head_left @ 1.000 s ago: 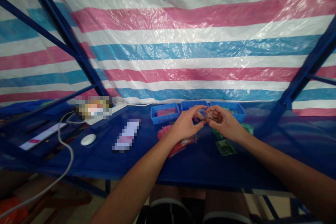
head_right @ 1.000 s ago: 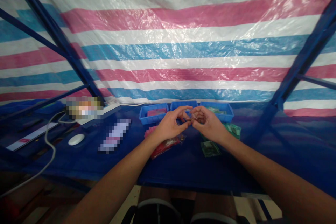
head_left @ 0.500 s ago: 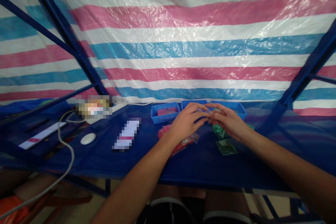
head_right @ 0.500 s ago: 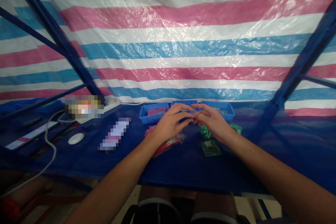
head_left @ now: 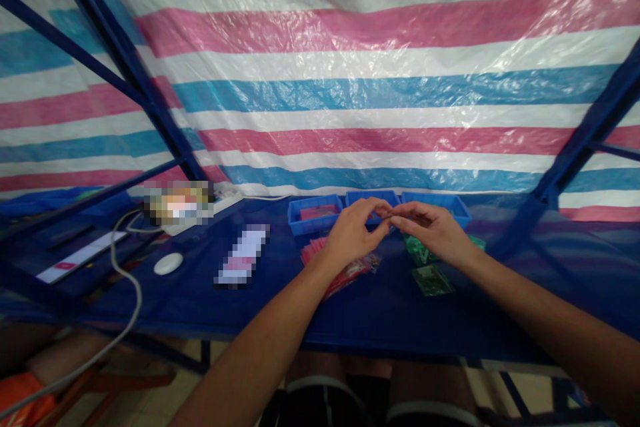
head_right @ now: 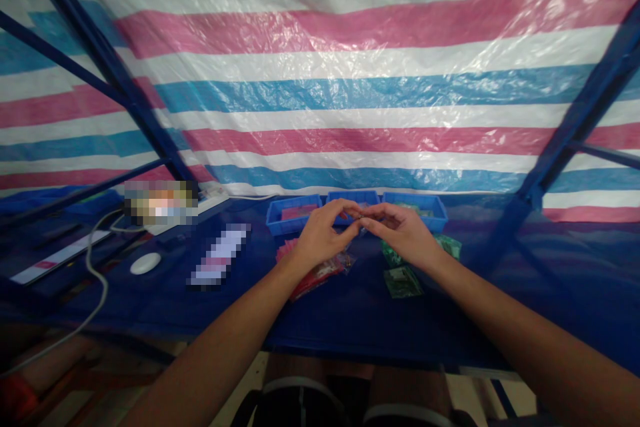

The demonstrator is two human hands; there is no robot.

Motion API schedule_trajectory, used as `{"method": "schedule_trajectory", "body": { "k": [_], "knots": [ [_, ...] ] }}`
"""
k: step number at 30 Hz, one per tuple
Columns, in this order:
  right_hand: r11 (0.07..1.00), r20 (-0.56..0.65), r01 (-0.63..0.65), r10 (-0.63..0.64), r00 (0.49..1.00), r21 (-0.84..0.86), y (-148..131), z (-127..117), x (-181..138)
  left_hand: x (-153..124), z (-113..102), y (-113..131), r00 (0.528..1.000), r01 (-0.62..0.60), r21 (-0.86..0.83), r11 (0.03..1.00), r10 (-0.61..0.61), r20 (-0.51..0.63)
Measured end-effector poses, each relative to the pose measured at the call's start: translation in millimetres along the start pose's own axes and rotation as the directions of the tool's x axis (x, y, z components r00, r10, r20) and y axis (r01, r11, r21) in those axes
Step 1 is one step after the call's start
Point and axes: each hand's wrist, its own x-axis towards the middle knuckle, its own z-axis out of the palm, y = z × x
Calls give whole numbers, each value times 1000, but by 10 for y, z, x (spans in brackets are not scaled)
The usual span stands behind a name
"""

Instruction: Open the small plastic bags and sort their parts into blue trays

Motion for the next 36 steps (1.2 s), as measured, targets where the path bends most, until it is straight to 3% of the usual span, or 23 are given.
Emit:
{"method": "schedule_trajectory", "body": {
  "k": [9,11,15,18,22,29,36],
  "knots": [
    [995,35,-80,79,996,53,60,-51,18,1,25,-34,995,84,-40,996,-82,52],
    [991,34,-94,91,995,98,51,-32,16,-1,11,-21,997,48,-2,999,-48,62],
    [978,14,-95,94,995,184,51,9,16,-9,-25,17,986,-156,45,987,153,69],
    [970,28,-104,100,995,220,60,20,16,-17,-45,34,968,-241,32,970,238,81],
    [953,41,-106,98,994,285,91,12,19,-22,-43,10,954,-279,20,960,275,118],
    [958,51,-115,105,993,263,156,-24,32,-1,-11,-126,947,-319,77,945,314,71],
    [958,87,-166,149,985,234,114,-45,9,2,-36,-71,960,-279,93,956,274,63]
  ]
}}
